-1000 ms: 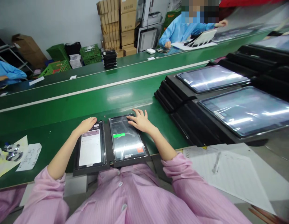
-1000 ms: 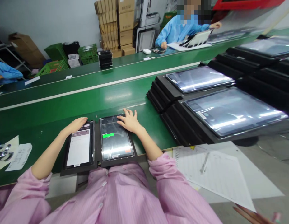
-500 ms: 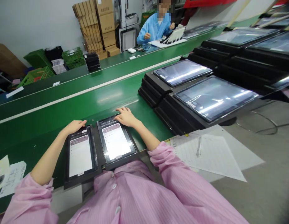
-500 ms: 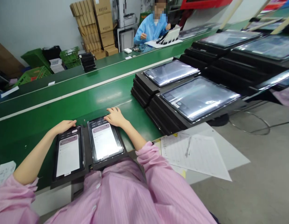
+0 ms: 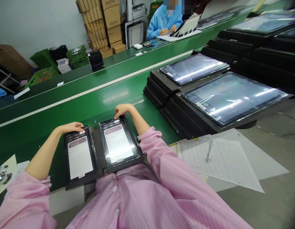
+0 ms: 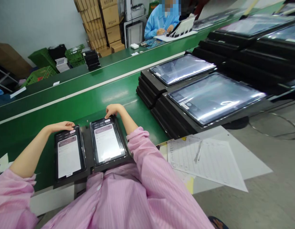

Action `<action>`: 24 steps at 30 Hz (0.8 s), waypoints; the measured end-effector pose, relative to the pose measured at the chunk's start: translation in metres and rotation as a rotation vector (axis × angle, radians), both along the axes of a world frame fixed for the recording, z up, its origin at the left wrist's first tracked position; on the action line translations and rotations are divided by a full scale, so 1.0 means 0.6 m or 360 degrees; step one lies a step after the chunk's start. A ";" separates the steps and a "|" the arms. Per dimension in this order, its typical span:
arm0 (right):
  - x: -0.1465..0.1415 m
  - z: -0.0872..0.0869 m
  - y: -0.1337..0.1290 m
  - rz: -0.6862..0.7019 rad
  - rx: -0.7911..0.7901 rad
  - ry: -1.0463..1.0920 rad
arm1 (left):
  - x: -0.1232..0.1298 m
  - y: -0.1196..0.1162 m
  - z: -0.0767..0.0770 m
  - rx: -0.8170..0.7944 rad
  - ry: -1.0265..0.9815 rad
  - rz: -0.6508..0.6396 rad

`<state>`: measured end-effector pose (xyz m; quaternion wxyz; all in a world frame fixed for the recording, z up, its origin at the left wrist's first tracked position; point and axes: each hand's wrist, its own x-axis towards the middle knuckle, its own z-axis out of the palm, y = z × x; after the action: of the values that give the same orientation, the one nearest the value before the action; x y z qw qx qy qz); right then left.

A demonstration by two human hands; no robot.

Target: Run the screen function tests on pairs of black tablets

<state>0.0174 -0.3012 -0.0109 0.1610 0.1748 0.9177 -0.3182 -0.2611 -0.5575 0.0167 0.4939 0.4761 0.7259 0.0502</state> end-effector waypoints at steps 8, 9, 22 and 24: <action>-0.024 0.003 -0.010 0.0003 -0.0017 -0.0132 | -0.008 -0.017 -0.015 0.0103 0.0085 -0.0015; -0.025 0.003 -0.012 -0.0001 -0.0019 -0.0134 | -0.009 -0.021 -0.016 0.0065 0.0040 0.0035; 0.000 0.036 -0.022 0.0034 -0.0069 -0.0003 | -0.013 -0.022 -0.027 0.0000 0.0145 0.0049; 0.001 0.040 -0.025 0.0035 -0.0063 0.0030 | -0.009 -0.018 -0.026 0.0009 0.0171 0.0012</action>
<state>0.0182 -0.3159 0.0134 0.1594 0.1586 0.9145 -0.3362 -0.2667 -0.5685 0.0010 0.4528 0.4766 0.7530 0.0285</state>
